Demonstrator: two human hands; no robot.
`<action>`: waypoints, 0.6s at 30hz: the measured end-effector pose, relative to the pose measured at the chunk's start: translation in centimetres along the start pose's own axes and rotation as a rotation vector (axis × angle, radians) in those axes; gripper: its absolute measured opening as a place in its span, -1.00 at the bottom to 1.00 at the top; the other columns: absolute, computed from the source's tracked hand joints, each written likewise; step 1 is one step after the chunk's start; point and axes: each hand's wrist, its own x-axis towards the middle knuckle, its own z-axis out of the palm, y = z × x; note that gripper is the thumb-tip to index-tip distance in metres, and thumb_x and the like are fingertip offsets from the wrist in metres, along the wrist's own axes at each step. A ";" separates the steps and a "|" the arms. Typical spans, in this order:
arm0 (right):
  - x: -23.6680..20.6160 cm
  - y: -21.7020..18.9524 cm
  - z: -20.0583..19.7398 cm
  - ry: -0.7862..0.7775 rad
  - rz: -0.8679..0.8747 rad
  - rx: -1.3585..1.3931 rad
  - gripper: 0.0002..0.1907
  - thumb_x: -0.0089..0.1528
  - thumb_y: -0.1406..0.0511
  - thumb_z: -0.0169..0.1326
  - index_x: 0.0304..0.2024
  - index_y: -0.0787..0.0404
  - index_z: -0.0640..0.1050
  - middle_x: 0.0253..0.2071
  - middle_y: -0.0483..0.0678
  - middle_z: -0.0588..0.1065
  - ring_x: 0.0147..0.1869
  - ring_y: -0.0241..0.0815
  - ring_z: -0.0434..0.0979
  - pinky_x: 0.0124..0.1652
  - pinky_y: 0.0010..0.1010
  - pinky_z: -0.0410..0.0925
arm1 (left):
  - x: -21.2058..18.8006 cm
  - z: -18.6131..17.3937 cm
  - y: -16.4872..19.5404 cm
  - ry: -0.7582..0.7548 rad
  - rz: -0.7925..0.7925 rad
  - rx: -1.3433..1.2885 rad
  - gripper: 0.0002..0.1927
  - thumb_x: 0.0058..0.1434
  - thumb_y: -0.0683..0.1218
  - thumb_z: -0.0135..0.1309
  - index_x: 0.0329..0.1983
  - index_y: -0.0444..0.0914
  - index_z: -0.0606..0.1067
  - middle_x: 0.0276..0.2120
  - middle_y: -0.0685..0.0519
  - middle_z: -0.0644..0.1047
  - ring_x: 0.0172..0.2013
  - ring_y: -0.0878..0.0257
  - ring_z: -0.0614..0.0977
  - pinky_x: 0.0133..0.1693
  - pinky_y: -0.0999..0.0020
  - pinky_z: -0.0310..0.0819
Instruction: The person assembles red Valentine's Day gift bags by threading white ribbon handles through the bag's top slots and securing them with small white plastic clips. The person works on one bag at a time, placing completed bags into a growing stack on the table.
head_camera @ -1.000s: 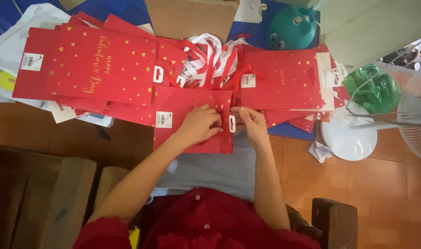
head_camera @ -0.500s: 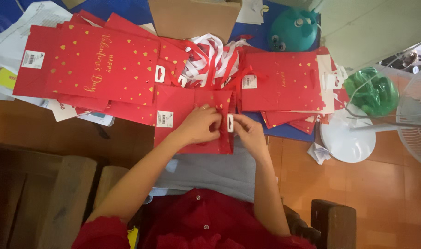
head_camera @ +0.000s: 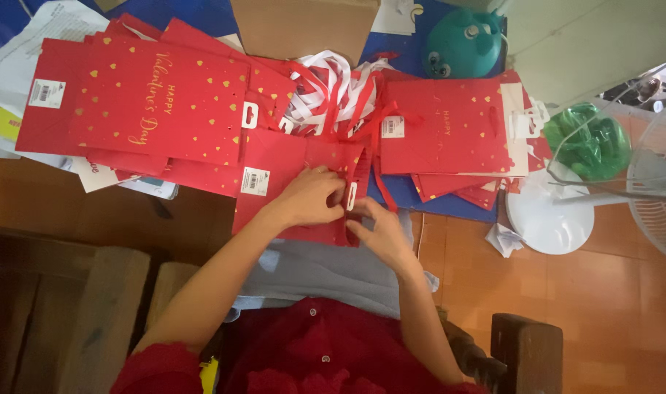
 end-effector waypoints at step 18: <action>0.6 0.9 1.4 0.210 -0.047 -0.148 -0.82 0.23 0.43 0.08 -0.11 0.29 0.58 -0.16 0.05 0.63 -0.04 -0.11 0.66 -0.03 -0.36 0.46 | 0.0 -0.5 0.5 -0.055 -0.068 -0.048 -0.60 0.02 0.23 0.18 -0.48 -0.21 0.61 -0.42 0.03 0.65 -0.22 0.09 0.58 -0.02 0.16 0.38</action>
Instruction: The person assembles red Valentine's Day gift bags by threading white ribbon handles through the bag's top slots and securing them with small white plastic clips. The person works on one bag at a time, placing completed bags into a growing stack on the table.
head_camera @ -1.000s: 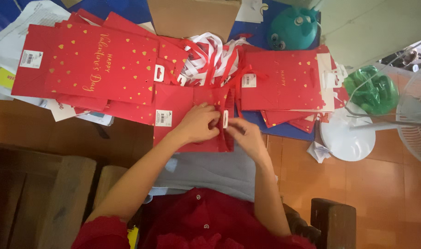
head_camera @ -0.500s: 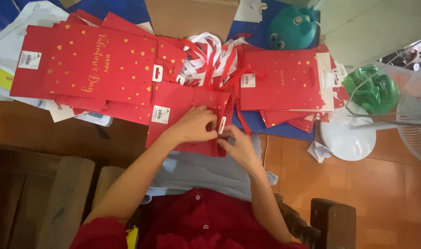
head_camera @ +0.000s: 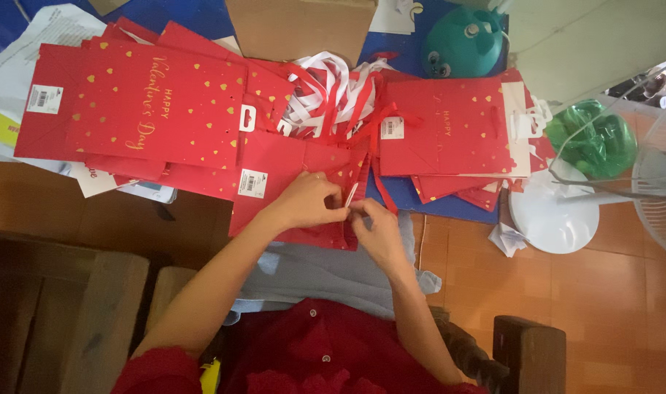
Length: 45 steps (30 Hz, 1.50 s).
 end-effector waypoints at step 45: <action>0.3 2.8 0.9 0.136 0.134 0.311 -0.86 0.33 0.37 0.09 -0.06 0.22 0.46 -0.22 -0.06 0.59 -0.11 -0.28 0.66 -0.12 -0.49 0.47 | -0.1 0.2 -1.3 0.017 -0.081 -0.123 -0.57 0.04 0.24 0.19 -0.36 -0.21 0.65 -0.27 -0.14 0.58 -0.15 -0.06 0.56 -0.04 0.08 0.42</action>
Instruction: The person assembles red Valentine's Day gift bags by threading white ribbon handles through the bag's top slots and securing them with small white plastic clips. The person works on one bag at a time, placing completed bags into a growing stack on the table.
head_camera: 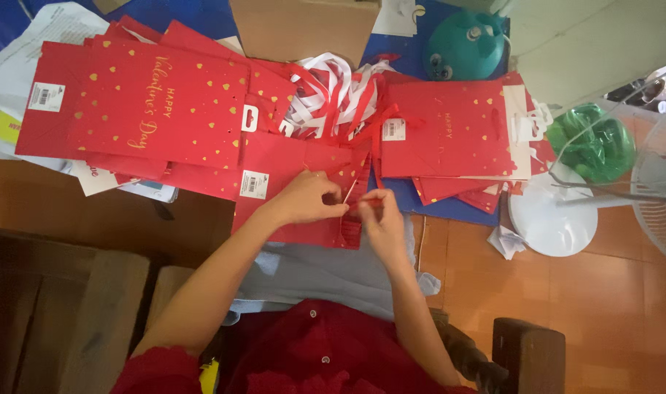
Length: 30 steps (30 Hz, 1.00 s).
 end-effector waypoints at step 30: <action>-0.3 -1.0 0.4 -0.155 -0.192 -0.185 -0.84 0.21 0.44 0.18 -0.15 0.28 0.56 -0.17 -0.02 0.55 -0.10 -0.20 0.59 -0.10 -0.40 0.43 | 0.2 -0.1 0.0 0.017 0.073 0.028 -0.61 0.07 0.20 0.20 -0.40 -0.22 0.65 -0.34 -0.11 0.59 -0.22 -0.02 0.59 -0.11 0.09 0.44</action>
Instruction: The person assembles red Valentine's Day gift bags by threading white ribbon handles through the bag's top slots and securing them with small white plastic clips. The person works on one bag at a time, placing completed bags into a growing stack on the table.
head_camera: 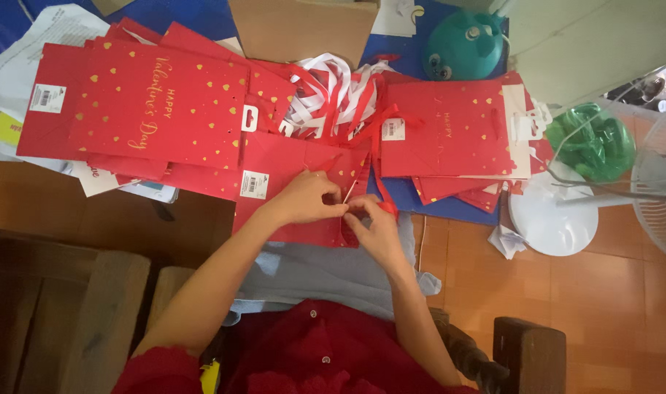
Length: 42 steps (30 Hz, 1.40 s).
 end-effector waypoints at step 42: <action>-0.1 2.7 0.7 0.158 0.064 -0.151 -0.88 0.31 0.38 0.13 -0.11 0.24 0.50 -0.15 -0.04 0.57 -0.23 -0.21 0.60 -0.25 -0.37 0.41 | 0.2 0.5 -0.2 0.075 0.052 0.082 -0.61 0.08 0.19 0.14 -0.45 -0.24 0.64 -0.39 -0.09 0.59 -0.18 0.01 0.53 0.11 0.15 0.22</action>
